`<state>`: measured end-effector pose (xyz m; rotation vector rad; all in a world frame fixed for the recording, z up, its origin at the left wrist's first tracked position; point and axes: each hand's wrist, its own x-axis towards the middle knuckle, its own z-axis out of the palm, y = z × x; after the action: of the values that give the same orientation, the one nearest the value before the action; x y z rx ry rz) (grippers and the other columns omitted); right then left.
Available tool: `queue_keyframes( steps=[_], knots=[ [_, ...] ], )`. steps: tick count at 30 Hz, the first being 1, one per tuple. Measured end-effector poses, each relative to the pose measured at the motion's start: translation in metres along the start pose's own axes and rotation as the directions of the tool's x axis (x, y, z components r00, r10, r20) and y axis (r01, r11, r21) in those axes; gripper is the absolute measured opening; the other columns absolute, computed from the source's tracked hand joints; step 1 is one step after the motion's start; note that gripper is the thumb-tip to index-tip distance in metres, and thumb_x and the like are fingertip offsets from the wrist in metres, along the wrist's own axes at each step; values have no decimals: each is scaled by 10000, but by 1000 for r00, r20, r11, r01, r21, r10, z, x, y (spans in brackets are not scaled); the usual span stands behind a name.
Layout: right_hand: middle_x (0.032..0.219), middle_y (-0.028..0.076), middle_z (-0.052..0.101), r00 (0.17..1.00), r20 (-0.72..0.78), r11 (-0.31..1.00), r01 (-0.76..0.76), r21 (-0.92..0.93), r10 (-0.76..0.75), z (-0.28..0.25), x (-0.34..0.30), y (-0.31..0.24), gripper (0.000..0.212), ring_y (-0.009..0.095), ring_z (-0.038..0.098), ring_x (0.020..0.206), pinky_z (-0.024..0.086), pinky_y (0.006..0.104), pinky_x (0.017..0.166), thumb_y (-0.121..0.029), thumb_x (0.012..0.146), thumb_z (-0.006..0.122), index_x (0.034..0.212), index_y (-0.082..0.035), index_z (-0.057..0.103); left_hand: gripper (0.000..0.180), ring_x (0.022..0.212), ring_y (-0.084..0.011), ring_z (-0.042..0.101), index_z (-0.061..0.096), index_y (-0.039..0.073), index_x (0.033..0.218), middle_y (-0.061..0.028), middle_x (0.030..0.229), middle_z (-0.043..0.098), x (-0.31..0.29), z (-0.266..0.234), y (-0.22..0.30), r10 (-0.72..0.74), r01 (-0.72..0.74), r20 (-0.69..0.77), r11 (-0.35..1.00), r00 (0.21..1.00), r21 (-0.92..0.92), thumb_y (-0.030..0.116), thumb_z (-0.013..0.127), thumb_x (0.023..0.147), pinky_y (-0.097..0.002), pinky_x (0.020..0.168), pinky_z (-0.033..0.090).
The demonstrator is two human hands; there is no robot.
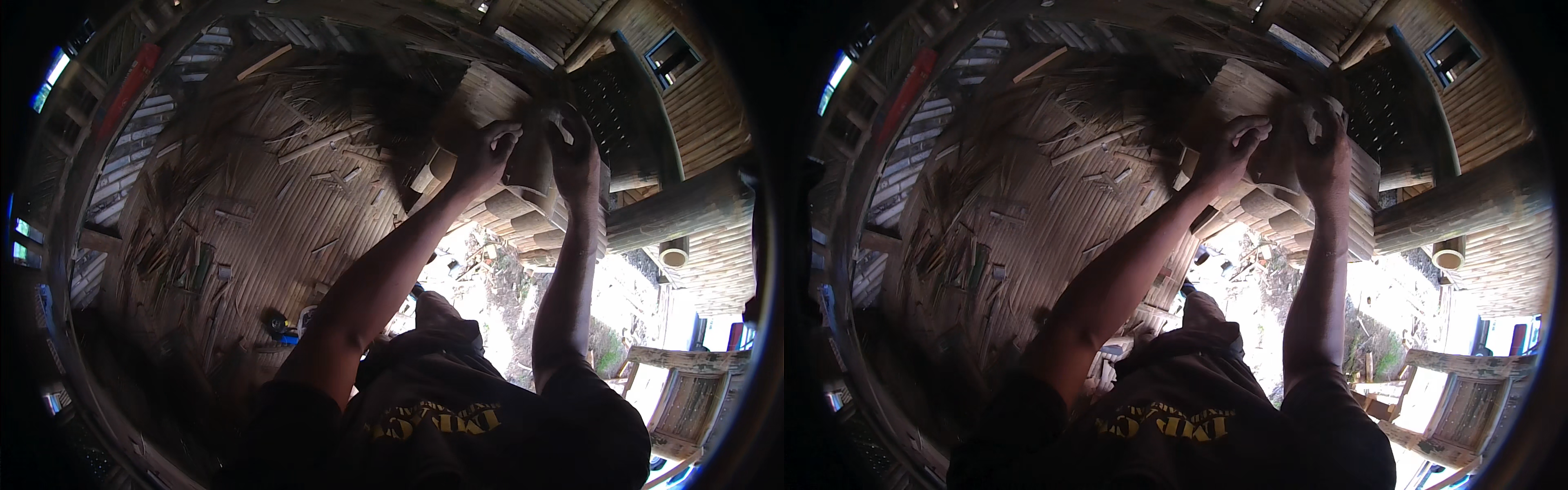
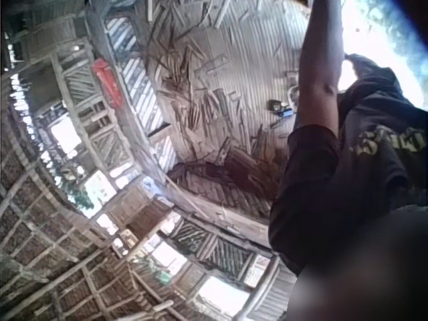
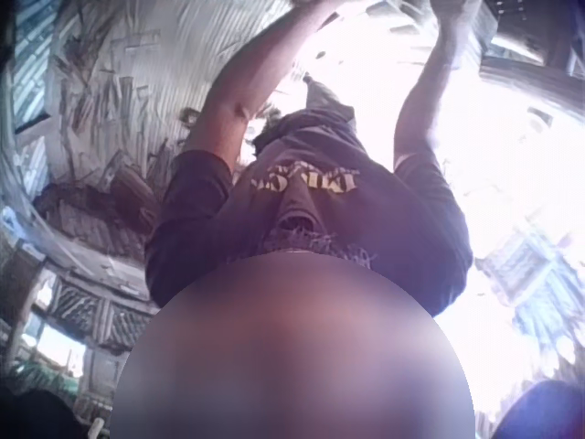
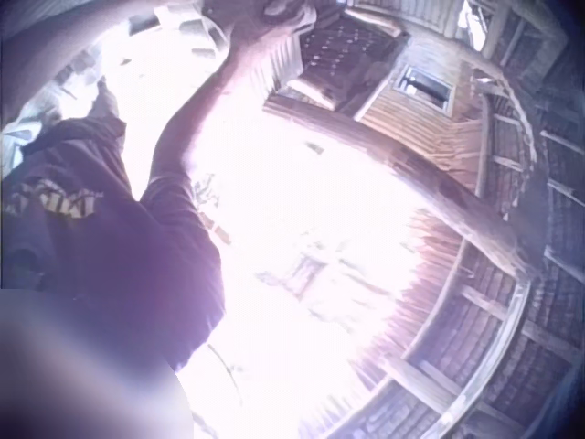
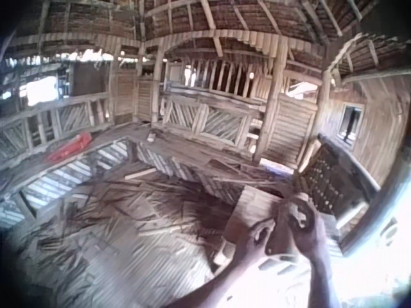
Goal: The person repeatedly picks up bundles of bamboo pieces from a cluttered workshop floor and carries them outside to a pile. The task involves walking back and forth between the interior and exterior areas multiple times.
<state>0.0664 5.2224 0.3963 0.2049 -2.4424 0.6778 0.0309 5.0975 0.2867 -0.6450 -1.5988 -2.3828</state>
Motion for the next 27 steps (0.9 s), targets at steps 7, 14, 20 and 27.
queue_keyframes(
  steps=[7, 14, 20, 27],
  knots=[
    [1169, 163, 648, 856, 435, 951, 186, 247, -281, 94, -50, -86, 404, 247, 654, 1032, 509, 348, 882, -222, 891, 682, 1251, -65, 587, 238, 896, -184, 687, 616, -14, 1125, -138, 971, 694, -142, -153, -26, -239, 293, -317, 947, 918, 134, 146, 496, 996, -308, 810, 550],
    [1157, 160, 648, 408, 902, 982, -57, 180, -142, 264, -101, -75, 492, 283, 632, 1073, 502, 375, 917, -401, 895, 654, 1268, -92, 572, 241, 946, -178, 658, 612, -31, 1124, -125, 1012, 655, -261, -267, -81, -411, 610, -598, 774, 688, 169, 106, 503, 959, -286, 843, 549],
    [1130, 162, 664, 121, 967, 971, -60, 233, -225, 456, -135, -28, 466, 313, 631, 1072, 499, 407, 919, -443, 889, 623, 1175, -75, 622, 248, 869, -147, 651, 623, -5, 1139, -93, 954, 680, -258, -343, -162, -377, 542, -631, 836, 678, 83, 121, 526, 949, -286, 798, 529],
    [1072, 210, 673, -29, 991, 987, 105, -125, 128, 682, -182, 122, 494, 371, 639, 1032, 516, 442, 886, -476, 814, 644, 1030, -34, 684, 304, 980, -267, 665, 643, 39, 1138, -165, 1046, 688, -223, -459, -309, -598, 792, -518, 467, 611, 394, 250, 588, 926, -353, 879, 503]
  ],
)
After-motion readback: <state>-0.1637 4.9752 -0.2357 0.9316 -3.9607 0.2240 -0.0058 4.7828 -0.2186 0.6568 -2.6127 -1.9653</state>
